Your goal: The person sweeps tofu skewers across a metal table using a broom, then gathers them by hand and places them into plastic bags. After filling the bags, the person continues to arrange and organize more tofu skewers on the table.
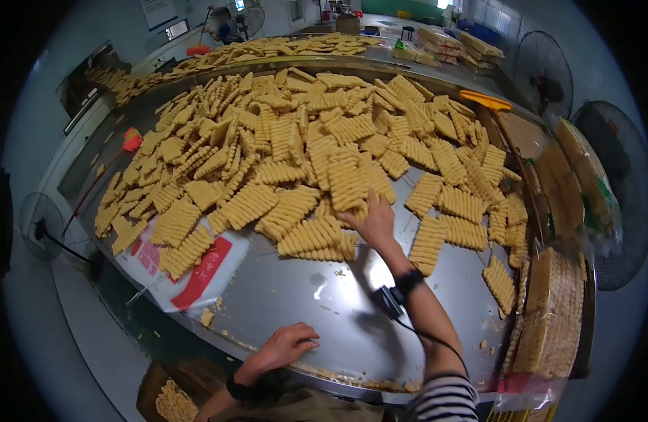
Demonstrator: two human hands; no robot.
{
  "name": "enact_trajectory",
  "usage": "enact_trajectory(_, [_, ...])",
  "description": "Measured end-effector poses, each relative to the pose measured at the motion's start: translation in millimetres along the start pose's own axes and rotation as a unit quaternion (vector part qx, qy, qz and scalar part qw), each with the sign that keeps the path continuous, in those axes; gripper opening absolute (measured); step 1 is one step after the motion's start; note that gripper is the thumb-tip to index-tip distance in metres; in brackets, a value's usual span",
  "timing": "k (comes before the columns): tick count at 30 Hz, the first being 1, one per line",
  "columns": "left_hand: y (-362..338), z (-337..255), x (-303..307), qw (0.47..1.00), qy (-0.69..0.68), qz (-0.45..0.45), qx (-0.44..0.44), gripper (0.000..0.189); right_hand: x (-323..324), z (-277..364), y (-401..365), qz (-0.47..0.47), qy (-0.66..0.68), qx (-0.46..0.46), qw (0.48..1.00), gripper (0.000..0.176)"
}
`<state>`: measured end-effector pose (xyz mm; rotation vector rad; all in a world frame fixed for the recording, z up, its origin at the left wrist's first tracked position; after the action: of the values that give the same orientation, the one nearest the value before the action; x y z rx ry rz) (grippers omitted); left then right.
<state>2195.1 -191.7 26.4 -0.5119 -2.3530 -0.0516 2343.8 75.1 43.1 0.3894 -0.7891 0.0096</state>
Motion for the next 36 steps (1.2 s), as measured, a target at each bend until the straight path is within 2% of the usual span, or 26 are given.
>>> enact_trajectory(1, [-2.7, 5.2, 6.4, 1.000, -0.017, 0.004, 0.006, 0.021, -23.7, 0.7, 24.4, -0.001, 0.000, 0.004, 1.000, 0.099])
enact_trajectory(3, [-4.1, 15.7, 20.0, 0.999, -0.030, 0.005, 0.011, 0.020, -45.8, 7.4, 61.7, -0.075, -0.118, 0.019, 0.990, 0.098])
enact_trajectory(4, [-5.1, 23.5, 26.9, 0.998, -0.053, 0.002, 0.025, 0.020, -48.0, 14.1, 70.5, -0.076, -0.116, 0.019, 0.990, 0.098])
enact_trajectory(6, [-7.0, 39.3, 38.0, 0.996, -0.081, 0.004, 0.042, 0.019, -52.5, -1.4, 75.9, -0.044, -0.054, -0.090, 0.993, 0.090])
enact_trajectory(7, [-5.9, 51.8, 46.6, 0.988, -0.132, -0.027, 0.070, 0.023, -52.1, 3.9, 68.4, -0.041, -0.058, -0.091, 0.993, 0.090])
enact_trajectory(9, [7.1, 74.1, 51.4, 0.974, -0.194, -0.060, 0.095, 0.028, -22.6, 40.5, 27.1, -0.133, 0.064, 0.051, 0.988, 0.084])
enact_trajectory(10, [16.3, 93.8, 56.9, 0.932, -0.318, -0.138, 0.110, 0.035, -22.6, 64.8, 1.3, -0.064, 0.111, 0.069, 0.989, 0.082])
enact_trajectory(11, [20.4, 110.4, 60.3, 0.867, -0.433, -0.210, 0.126, 0.042, -48.2, 67.4, -26.0, 0.005, 0.265, 0.104, 0.959, 0.081])
enact_trajectory(13, [42.8, 121.7, 60.9, 0.797, -0.552, -0.182, 0.165, 0.053, -70.7, 118.0, -93.2, 0.204, 0.278, 0.124, 0.931, 0.082])
enact_trajectory(14, [51.9, 133.1, 61.1, 0.781, -0.552, -0.238, 0.168, 0.045, -80.0, 132.8, -103.6, 0.289, 0.269, 0.093, 0.914, 0.084])
enact_trajectory(16, [55.0, 140.8, 71.0, 0.794, -0.517, -0.269, 0.173, 0.042, -93.5, 137.0, -102.7, 0.428, 0.275, 0.009, 0.861, 0.080])
enact_trajectory(17, [53.7, 145.8, 82.6, 0.806, -0.478, -0.303, 0.172, 0.039, -88.3, 130.7, -73.6, 0.359, 0.289, 0.054, 0.886, 0.069])
enact_trajectory(18, [50.7, 149.8, 100.7, 0.853, -0.379, -0.314, 0.171, 0.036, -89.0, 110.6, -40.1, 0.292, 0.188, 0.044, 0.937, 0.062])
enact_trajectory(19, [50.7, 158.5, 111.1, 0.855, -0.377, -0.312, 0.171, 0.036, -83.4, 89.2, -1.7, 0.148, 0.162, 0.060, 0.974, 0.064])
enact_trajectory(21, [59.1, 155.4, 147.0, 0.887, -0.286, -0.351, 0.092, 0.039, -62.0, 87.6, 66.9, -0.057, 0.022, 0.108, 0.992, 0.074])
enact_trajectory(22, [64.1, 135.1, 172.6, 0.905, -0.161, -0.389, 0.061, 0.044, -68.8, 72.9, 97.0, -0.084, -0.012, 0.087, 0.993, 0.077])
enact_trajectory(23, [71.8, 143.3, 172.4, 0.905, -0.160, -0.390, 0.059, 0.044, -77.4, 56.2, 115.5, -0.111, -0.046, 0.065, 0.991, 0.081])
enact_trajectory(24, [90.8, 169.1, 155.2, 0.910, -0.248, -0.321, 0.089, 0.044, -89.0, 43.7, 118.2, -0.113, -0.045, 0.066, 0.990, 0.081])
enact_trajectory(25, [109.0, 191.4, 133.7, 0.902, -0.333, -0.248, 0.119, 0.044, -107.5, 26.3, 118.4, -0.072, -0.064, 0.035, 0.995, 0.082])
enact_trajectory(26, [121.2, 183.6, 136.9, 0.944, -0.199, -0.255, 0.066, 0.039, -119.4, 15.9, 115.8, -0.030, -0.081, 0.003, 0.996, 0.084])
enact_trajectory(27, [125.3, 188.5, 130.0, 0.945, -0.198, -0.252, 0.066, 0.039, -118.8, 7.4, 109.5, -0.032, -0.081, 0.000, 0.996, 0.084])
enact_trajectory(29, [127.7, 156.3, 122.4, 0.964, -0.058, -0.257, 0.031, 0.035, -101.6, 1.4, 89.4, -0.025, -0.084, 0.067, 0.994, 0.087])
enact_trajectory(32, [119.7, 114.5, 76.1, 0.981, -0.066, -0.164, 0.074, 0.039, -66.6, -28.6, 61.4, 0.012, -0.082, 0.102, 0.991, 0.086])
enact_trajectory(34, [110.5, 67.4, 51.9, 0.984, 0.041, -0.176, 0.003, 0.039, -42.5, -44.0, 44.8, 0.039, -0.089, 0.113, 0.989, 0.084])
enact_trajectory(35, [109.0, 50.6, 37.8, 0.984, 0.026, -0.173, -0.015, 0.038, -29.5, -51.6, 36.5, 0.041, -0.097, 0.106, 0.989, 0.083])
enact_trajectory(36, [113.5, 44.9, 15.8, 0.992, -0.027, -0.119, -0.018, 0.039, -20.3, -54.6, 32.9, 0.066, -0.109, 0.104, 0.986, 0.079])
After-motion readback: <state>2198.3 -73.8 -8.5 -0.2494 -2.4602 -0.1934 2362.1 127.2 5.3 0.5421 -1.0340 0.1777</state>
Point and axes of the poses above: each hand's wrist, its own y-axis towards the middle knuckle, its own x-axis out of the back of the hand, z = x × y, the point moved 9 cm from there along y, towards the middle knuckle, and after that the axes turned 10 degrees about y, right-handed, at the moved point
